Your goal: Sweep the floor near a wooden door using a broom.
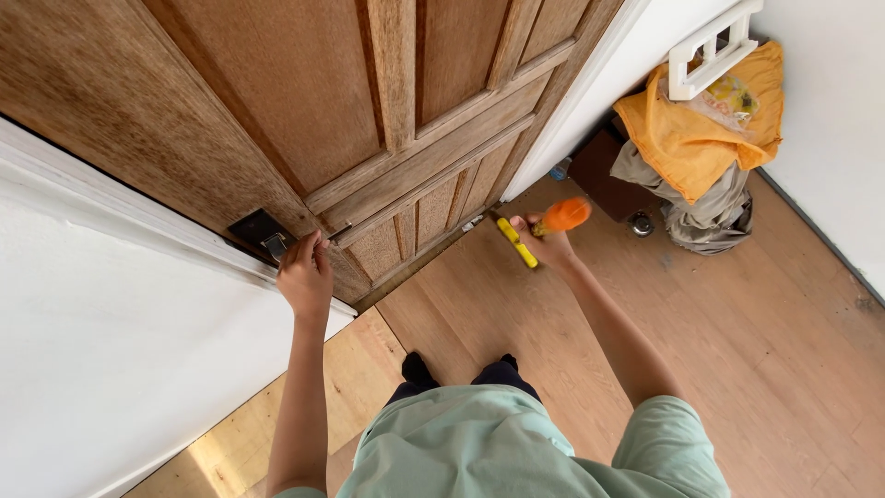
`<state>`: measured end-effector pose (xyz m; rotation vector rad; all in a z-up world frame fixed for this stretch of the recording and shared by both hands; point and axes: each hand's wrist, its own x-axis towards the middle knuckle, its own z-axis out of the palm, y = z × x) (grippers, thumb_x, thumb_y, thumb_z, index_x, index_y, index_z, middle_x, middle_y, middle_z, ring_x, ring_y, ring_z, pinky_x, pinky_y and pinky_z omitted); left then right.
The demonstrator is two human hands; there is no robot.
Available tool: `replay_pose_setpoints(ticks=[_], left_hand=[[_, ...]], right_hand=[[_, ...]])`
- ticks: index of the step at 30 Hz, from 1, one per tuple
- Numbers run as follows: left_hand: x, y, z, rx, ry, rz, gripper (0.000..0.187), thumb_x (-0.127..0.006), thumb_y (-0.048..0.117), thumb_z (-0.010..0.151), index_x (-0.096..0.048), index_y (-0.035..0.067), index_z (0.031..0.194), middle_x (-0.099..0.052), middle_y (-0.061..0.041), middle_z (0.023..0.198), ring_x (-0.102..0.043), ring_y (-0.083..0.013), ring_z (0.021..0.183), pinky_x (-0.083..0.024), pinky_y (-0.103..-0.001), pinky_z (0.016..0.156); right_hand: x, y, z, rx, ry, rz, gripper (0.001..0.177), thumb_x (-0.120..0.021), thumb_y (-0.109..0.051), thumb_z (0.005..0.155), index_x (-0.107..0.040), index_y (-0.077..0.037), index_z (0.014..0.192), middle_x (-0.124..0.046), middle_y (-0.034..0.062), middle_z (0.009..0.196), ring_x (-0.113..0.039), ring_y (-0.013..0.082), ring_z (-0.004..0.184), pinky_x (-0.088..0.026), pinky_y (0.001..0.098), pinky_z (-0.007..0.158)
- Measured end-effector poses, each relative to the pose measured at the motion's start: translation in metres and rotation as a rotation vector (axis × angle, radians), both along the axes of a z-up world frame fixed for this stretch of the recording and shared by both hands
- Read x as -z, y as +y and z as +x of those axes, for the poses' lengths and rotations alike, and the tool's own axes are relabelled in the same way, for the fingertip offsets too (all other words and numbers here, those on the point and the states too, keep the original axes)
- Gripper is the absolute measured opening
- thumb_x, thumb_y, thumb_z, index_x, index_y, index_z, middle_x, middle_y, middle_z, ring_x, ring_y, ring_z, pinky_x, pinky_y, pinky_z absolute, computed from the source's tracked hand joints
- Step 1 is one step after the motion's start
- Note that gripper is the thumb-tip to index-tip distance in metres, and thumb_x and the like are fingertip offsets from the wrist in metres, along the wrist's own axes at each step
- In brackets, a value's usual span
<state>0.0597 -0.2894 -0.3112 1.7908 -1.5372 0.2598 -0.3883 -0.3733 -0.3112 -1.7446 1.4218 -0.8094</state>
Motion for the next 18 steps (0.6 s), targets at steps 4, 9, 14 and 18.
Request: replay_pose_setpoints(ticks=[4,9,14,18], left_hand=[[-0.008,0.005,-0.008,-0.014,-0.044,-0.028,0.013,-0.074,0.013,0.097,-0.079,0.01,0.109,-0.079,-0.007,0.111,-0.077,-0.0234,0.098,-0.063,-0.031,0.075],[-0.009,0.01,-0.015,-0.03,-0.036,0.117,0.031,-0.061,-0.008,0.094,-0.076,0.006,0.118,-0.075,-0.013,0.121,-0.077,-0.024,0.094,-0.063,-0.028,0.064],[-0.004,0.01,-0.031,-0.088,-0.1,0.237,0.037,-0.06,-0.005,0.095,-0.066,0.004,0.13,-0.067,-0.018,0.135,-0.07,-0.0317,0.112,-0.063,-0.036,0.076],[0.01,0.019,-0.04,-0.133,-0.215,0.392,0.056,-0.061,0.008,0.097,-0.045,0.001,0.15,-0.048,-0.02,0.155,-0.044,-0.0366,0.145,-0.058,-0.046,0.094]], right_hand=[[-0.047,0.003,0.02,0.009,-0.276,-0.055,0.049,-0.067,-0.036,0.101,-0.053,-0.008,0.063,-0.055,-0.0013,0.054,-0.056,0.009,0.049,-0.049,0.0288,0.049],[-0.001,0.0,0.032,0.023,-0.381,-0.044,0.052,-0.067,-0.026,0.101,-0.049,-0.009,0.056,-0.053,0.0004,0.048,-0.057,0.0097,0.042,-0.045,0.0282,0.039],[0.057,-0.006,0.013,0.179,-0.533,-0.078,0.05,-0.066,-0.021,0.101,-0.045,-0.01,0.057,-0.052,-0.0013,0.048,-0.056,0.0098,0.04,-0.044,0.0281,0.036],[0.068,-0.004,-0.03,0.172,-0.585,-0.116,0.051,-0.067,-0.015,0.102,-0.039,-0.011,0.059,-0.05,-0.0028,0.052,-0.055,0.0082,0.044,-0.041,0.0274,0.039]])
